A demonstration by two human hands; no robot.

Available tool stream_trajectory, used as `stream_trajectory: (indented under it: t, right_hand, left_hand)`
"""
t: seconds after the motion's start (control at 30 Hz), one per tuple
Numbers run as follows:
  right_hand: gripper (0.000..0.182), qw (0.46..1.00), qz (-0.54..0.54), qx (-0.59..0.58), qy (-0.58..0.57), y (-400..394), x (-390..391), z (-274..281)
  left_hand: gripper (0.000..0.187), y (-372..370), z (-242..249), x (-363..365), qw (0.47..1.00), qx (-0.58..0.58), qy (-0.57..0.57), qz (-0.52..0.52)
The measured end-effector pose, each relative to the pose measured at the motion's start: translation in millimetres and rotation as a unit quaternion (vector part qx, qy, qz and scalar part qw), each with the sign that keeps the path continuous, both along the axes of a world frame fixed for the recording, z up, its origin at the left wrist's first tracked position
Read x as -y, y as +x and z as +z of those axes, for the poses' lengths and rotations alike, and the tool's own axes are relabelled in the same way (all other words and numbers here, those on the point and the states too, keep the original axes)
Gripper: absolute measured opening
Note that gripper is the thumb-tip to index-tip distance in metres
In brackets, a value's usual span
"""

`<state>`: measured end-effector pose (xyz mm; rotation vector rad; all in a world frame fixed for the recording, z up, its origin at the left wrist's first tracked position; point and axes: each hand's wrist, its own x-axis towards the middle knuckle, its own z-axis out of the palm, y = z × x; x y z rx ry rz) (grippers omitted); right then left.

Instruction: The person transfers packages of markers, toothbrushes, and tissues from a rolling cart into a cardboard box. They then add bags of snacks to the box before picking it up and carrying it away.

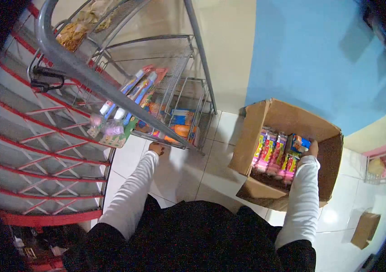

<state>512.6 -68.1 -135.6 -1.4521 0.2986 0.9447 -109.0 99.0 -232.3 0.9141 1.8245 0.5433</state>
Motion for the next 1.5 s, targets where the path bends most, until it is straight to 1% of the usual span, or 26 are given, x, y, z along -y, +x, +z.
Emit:
stream_trajectory:
  t: [0.07,0.17,0.3,0.53,0.6,0.63,0.67,0.7,0.73,0.77,0.83,0.97,1.0,1.03,1.07,1.1,1.13,1.17,1.2,1.23,1.27,1.3,1.33,1.4,1.43,1.5]
  right_hand:
    - [0.022,0.999,-0.026,0.013,-0.018,-31,9,34]
    - [0.038,0.998,0.015,0.053,0.023,-59,30,56]
    - [0.053,0.994,0.047,0.089,0.046,-107,56,92]
    - [0.044,0.983,0.150,0.096,0.047,-152,60,137]
    - [0.037,0.947,0.304,0.084,0.063,-170,59,148]
    - [0.030,0.945,0.314,0.051,0.072,-189,58,151]
    - [0.027,0.927,0.368,0.036,0.059,-210,55,157]
    - [0.023,0.891,0.442,0.017,0.101,-222,57,142]
    - [0.020,0.840,0.501,0.164,0.127,-240,57,128]
    - [0.017,0.767,0.545,0.306,0.146,-258,56,120]
    - [0.015,0.772,0.533,0.343,0.048,-282,51,124]
    - [0.031,0.688,0.635,0.339,0.092,-319,49,132]
    - [0.041,0.679,0.666,0.302,0.064,-331,51,112]
    - [0.051,0.666,0.696,0.265,0.040,-343,53,83]
    - [0.067,0.716,0.692,0.093,0.012,-356,59,66]
    - [0.083,0.742,0.666,-0.082,-0.015,-364,63,58]
    - [0.083,0.745,0.662,-0.079,-0.016,-365,62,64]
    - [0.093,0.757,0.628,-0.181,-0.003,-366,63,72]
    - [0.103,0.760,0.585,-0.282,0.010,-368,64,76]
    - [0.108,0.759,0.571,-0.310,0.046,-368,67,74]
    - [0.108,0.760,0.569,-0.311,0.045,-371,68,63]
    - [0.096,0.784,0.534,-0.314,0.048,-376,68,45]
    - [0.085,0.807,0.498,-0.315,0.051,-377,70,36]
    - [0.077,0.825,0.480,-0.292,0.063,-367,73,73]
    - [0.069,0.840,0.463,-0.271,0.076,-364,74,86]
    - [0.062,0.856,0.439,-0.262,0.075,-367,72,81]
  left_hand:
    - [0.017,-7,-31,-19,0.999,0.001,-0.030,0.028]
    - [0.017,-9,-31,-24,0.987,-0.113,0.078,-0.083]
    - [0.017,-11,-30,-30,0.920,-0.247,0.215,-0.217]
    - [0.017,-12,-8,-34,0.688,-0.432,0.462,-0.356]
    - [0.017,-13,1,-34,0.600,-0.478,0.519,-0.376]
    - [0.017,-14,8,-33,0.552,-0.500,0.545,-0.385]
    - [0.017,-19,14,-23,0.551,-0.500,0.546,-0.385]
    - [0.015,-20,28,-3,0.749,-0.375,0.426,-0.341]
    - [0.019,-19,45,15,0.894,-0.223,0.273,-0.276]
    - [0.018,-14,65,30,0.911,-0.179,0.255,-0.271]
    - [0.012,-25,58,49,0.923,-0.080,0.293,-0.236]
    - [0.014,-24,98,79,0.969,0.036,0.206,-0.135]
    - [0.017,-23,116,85,0.987,0.106,0.088,-0.086]
    - [0.015,-19,129,96,0.988,0.140,0.054,-0.042]
    - [0.011,-20,129,105,0.984,0.177,0.005,0.020]
    - [0.009,-18,142,116,0.984,0.175,-0.027,-0.006]
    - [0.012,-26,131,122,0.976,0.211,-0.036,-0.022]
    - [0.013,-34,121,130,0.925,0.005,0.225,-0.307]
    - [0.014,-37,116,136,0.692,-0.203,0.443,-0.532]
    - [0.014,-27,123,143,0.692,-0.201,0.443,-0.534]
    - [0.014,-15,130,158,0.879,-0.066,0.215,-0.421]
    - [0.015,-2,140,173,0.962,0.076,-0.040,-0.260]
    - [0.015,7,152,186,0.961,0.078,-0.042,-0.262]
    - [0.016,20,169,203,0.943,0.154,0.090,-0.282]
    - [0.016,20,167,205,0.942,0.157,0.090,-0.283]
    - [0.017,18,162,210,0.890,0.165,0.212,-0.369]
